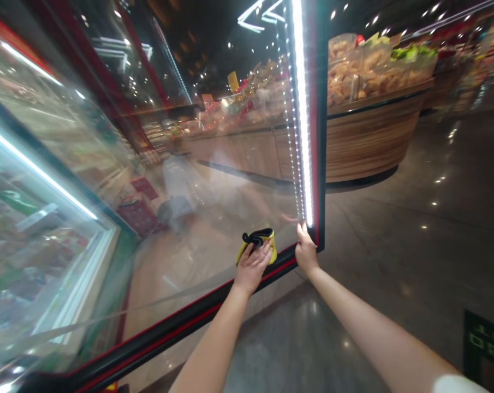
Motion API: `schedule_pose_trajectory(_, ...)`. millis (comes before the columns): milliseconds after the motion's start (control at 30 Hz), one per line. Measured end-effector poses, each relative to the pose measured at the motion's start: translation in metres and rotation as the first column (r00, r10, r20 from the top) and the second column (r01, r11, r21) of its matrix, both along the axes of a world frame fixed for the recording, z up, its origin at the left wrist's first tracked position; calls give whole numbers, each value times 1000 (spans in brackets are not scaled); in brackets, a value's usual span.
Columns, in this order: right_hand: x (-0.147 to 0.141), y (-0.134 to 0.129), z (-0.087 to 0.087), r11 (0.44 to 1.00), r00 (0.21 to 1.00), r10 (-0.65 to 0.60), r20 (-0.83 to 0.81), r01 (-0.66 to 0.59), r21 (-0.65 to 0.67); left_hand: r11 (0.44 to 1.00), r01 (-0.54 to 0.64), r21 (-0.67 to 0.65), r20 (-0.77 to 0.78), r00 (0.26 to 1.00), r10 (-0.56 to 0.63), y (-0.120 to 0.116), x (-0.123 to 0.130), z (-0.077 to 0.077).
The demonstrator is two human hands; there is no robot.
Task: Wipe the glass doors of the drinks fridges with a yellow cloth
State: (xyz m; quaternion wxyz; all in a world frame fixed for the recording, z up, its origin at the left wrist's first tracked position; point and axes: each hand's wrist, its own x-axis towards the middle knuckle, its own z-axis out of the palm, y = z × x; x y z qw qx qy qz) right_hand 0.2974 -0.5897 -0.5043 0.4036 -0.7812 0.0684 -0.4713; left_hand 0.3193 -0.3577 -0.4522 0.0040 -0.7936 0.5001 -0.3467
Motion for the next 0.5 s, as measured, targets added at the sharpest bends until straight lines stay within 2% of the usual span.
schedule_pose_trajectory(133, 13, 45, -4, 994, 994, -109, 21, 109, -3, 994, -75, -85, -62, 996, 70, -15, -11, -12)
schedule_pose_trajectory(200, 8, 69, -4, 993, 992, -119, 32, 119, -25, 987, -104, -119, -79, 992, 95, -11, -16, -15)
schedule_pose_trajectory(267, -5, 93, -2, 993, 997, -75, 36, 78, -90, 975, -157, -160, -95, 985, 143, 7, -22, -18)
schedule_pose_trajectory(333, -20, 116, 1, 968, 1000, 27, 12, -23, -250, 957, -216, -193, -88, 975, 203, 39, -27, -21)
schedule_pose_trajectory(400, -32, 138, 7, 874, 990, 129, -52, -138, -465, 938, -278, -208, -50, 961, 274, 81, -32, -24)
schedule_pose_trajectory(500, -40, 165, 19, 656, 961, 220, -170, -275, -703, 893, -382, -238, -4, 920, 392, 143, -36, -29)
